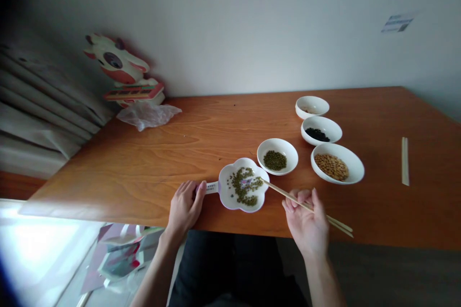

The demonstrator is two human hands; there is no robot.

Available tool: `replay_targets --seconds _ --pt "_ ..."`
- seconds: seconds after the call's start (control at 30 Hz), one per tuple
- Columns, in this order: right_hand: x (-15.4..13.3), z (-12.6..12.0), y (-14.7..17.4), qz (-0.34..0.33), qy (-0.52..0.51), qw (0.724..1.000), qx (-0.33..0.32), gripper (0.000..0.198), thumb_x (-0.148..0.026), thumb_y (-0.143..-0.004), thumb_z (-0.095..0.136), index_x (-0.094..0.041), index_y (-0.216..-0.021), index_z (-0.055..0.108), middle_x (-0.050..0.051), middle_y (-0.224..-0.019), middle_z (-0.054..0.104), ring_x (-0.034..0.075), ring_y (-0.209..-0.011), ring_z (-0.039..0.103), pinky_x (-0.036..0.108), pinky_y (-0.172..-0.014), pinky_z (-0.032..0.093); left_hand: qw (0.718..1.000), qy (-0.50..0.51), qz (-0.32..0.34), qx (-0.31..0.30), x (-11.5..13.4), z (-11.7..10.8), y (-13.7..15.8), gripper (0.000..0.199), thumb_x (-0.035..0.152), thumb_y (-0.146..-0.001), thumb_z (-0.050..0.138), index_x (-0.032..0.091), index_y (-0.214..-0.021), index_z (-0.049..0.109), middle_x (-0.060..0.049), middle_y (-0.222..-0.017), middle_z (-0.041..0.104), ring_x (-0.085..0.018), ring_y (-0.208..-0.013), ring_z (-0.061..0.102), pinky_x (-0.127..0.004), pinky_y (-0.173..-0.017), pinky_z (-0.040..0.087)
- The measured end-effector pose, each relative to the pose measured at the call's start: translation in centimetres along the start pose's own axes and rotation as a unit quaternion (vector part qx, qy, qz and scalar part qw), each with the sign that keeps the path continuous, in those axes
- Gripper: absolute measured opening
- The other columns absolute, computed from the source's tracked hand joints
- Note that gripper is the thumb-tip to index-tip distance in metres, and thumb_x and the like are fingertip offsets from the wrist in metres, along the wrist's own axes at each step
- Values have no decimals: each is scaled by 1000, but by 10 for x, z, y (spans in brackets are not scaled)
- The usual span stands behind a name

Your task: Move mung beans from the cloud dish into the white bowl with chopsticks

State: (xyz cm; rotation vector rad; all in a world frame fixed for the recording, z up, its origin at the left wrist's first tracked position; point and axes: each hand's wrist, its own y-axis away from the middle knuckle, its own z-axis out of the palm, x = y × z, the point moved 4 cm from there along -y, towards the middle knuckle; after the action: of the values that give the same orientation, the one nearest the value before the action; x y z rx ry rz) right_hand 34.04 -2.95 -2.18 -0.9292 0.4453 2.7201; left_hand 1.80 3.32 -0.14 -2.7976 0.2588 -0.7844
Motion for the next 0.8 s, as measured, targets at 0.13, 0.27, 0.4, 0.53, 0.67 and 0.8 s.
replay_targets --seconds 0.13,0.27,0.4,0.53,0.67,0.8 --pt "3 2 0 -59 62 996 9 33 -40 -100 58 -23 -74 67 -3 -71 58 13 -79 63 30 -85 55 999 34 2 -41 0 -3 2 37 39 -107 43 22 -74 49 -3 -75 58 -20 -74 53 -32 -74 40" --pt "12 12 -1 -81 143 986 -6 34 -45 -96 65 -21 -73 74 3 -79 68 22 -100 70 40 -108 47 997 43 0 -64 3 -6 7 31 40 -105 46 22 -80 52 -4 -82 62 -22 -82 56 -34 -76 40" --pt "19 22 -3 -83 188 978 -20 35 -48 -93 68 -22 -72 75 6 -84 71 28 -114 69 44 -111 45 995 51 -6 -82 3 -6 10 32 39 -105 47 22 -78 48 -4 -79 60 -22 -79 54 -35 -75 38" --pt "21 20 1 -74 202 976 -22 38 -50 -95 63 -23 -72 75 6 -84 70 26 -102 70 43 -102 51 993 59 -8 -102 1 -6 9 32 39 -105 46 22 -78 47 -3 -77 57 -21 -78 53 -35 -75 37" --pt "14 8 13 -63 214 975 -16 39 -50 -96 62 -24 -71 75 5 -79 67 23 -93 69 42 -100 52 991 57 2 -117 1 -7 9 30 37 -106 45 22 -80 48 -3 -80 58 -21 -80 52 -35 -76 36" --pt "5 0 20 -44 227 973 -23 41 -52 -98 57 -24 -72 75 5 -78 66 24 -88 67 44 -97 54 992 70 -3 -103 2 -8 11 32 37 -105 46 22 -77 46 -2 -77 56 -20 -77 51 -34 -74 36"
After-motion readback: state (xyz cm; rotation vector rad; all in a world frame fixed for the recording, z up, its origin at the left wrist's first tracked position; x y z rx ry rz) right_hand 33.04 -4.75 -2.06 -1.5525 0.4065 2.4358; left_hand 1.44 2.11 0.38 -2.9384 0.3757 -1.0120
